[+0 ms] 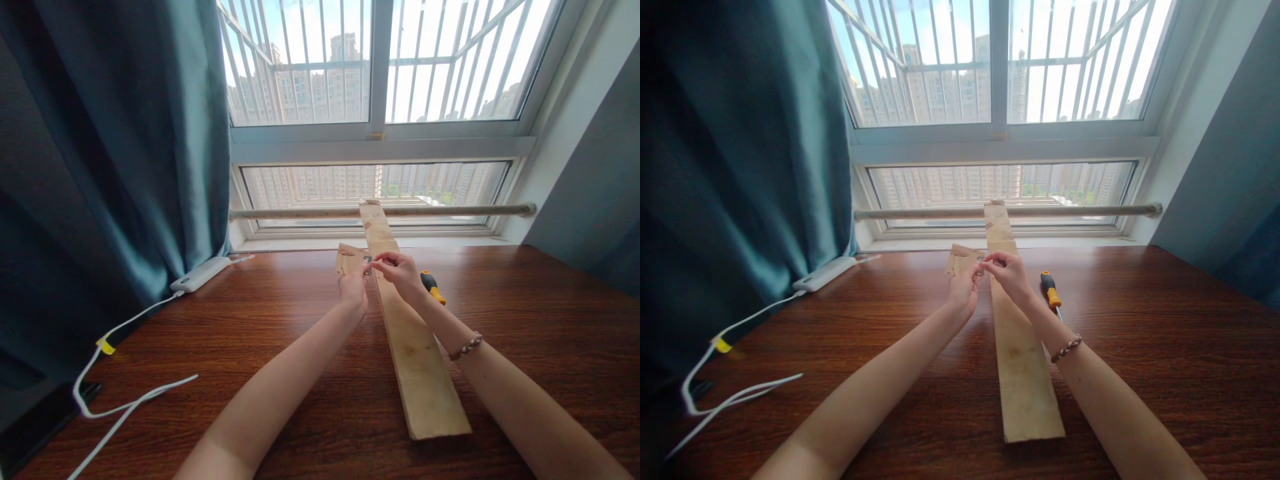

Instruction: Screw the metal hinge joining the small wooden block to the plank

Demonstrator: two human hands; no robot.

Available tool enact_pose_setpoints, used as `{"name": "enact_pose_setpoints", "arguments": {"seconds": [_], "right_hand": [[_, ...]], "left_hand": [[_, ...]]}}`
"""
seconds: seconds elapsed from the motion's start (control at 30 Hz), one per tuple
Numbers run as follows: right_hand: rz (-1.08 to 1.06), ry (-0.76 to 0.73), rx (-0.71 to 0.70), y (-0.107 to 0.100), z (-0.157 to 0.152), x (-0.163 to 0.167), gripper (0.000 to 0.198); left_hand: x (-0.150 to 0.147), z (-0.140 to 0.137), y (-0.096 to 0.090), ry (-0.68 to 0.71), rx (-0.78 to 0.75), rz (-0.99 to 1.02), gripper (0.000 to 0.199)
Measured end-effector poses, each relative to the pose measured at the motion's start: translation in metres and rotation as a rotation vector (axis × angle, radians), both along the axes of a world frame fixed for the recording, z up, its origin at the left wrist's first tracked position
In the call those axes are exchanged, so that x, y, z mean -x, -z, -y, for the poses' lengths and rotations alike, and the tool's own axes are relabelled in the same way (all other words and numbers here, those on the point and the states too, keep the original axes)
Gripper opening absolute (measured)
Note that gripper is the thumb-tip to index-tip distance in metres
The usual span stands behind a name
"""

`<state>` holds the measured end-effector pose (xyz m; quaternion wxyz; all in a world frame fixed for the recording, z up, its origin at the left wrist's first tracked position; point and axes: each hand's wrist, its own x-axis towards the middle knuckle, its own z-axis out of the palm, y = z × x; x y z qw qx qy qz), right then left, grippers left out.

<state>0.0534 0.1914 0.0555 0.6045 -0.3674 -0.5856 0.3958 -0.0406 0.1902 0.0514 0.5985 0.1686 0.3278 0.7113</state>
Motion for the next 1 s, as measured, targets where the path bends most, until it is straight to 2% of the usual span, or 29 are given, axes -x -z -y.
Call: {"name": "enact_pose_setpoints", "arguments": {"seconds": [0.17,0.27,0.37,0.5,0.6,0.7,0.8,0.87,1.0], "right_hand": [[-0.550,-0.216,0.188,-0.018,0.001,-0.007,0.026],[-0.693,-0.290,0.411,-0.023,0.001,-0.010,0.021],[-0.677,-0.289,0.550,-0.022,0.002,-0.007,0.019],[-0.601,-0.280,0.584,-0.015,0.002,0.003,0.013],[-0.534,-0.322,0.604,-0.011,0.003,0.007,0.019],[-0.414,-0.352,0.543,-0.009,0.004,0.006,0.034],[-0.281,-0.245,0.449,-0.009,0.007,0.004,0.043],[-0.220,-0.206,0.437,-0.009,0.009,0.004,0.045],[-0.239,-0.225,0.417,-0.009,0.012,0.006,0.047]], "left_hand": [[0.002,-0.004,0.003,-0.050,0.093,0.053,0.016],[0.004,-0.007,0.006,-0.018,0.086,0.052,0.014],[0.004,-0.005,0.003,0.035,0.056,0.028,0.009],[0.004,0.006,-0.009,0.057,-0.006,0.045,0.009],[0.004,0.011,-0.016,0.061,-0.035,0.038,0.008],[0.004,0.010,-0.015,0.055,-0.048,0.056,0.006],[0.001,0.010,-0.008,0.053,-0.103,0.071,0.003],[-0.001,0.013,-0.005,0.105,-0.120,0.033,0.013],[-0.005,0.020,-0.006,0.171,-0.093,-0.028,0.019]]}}
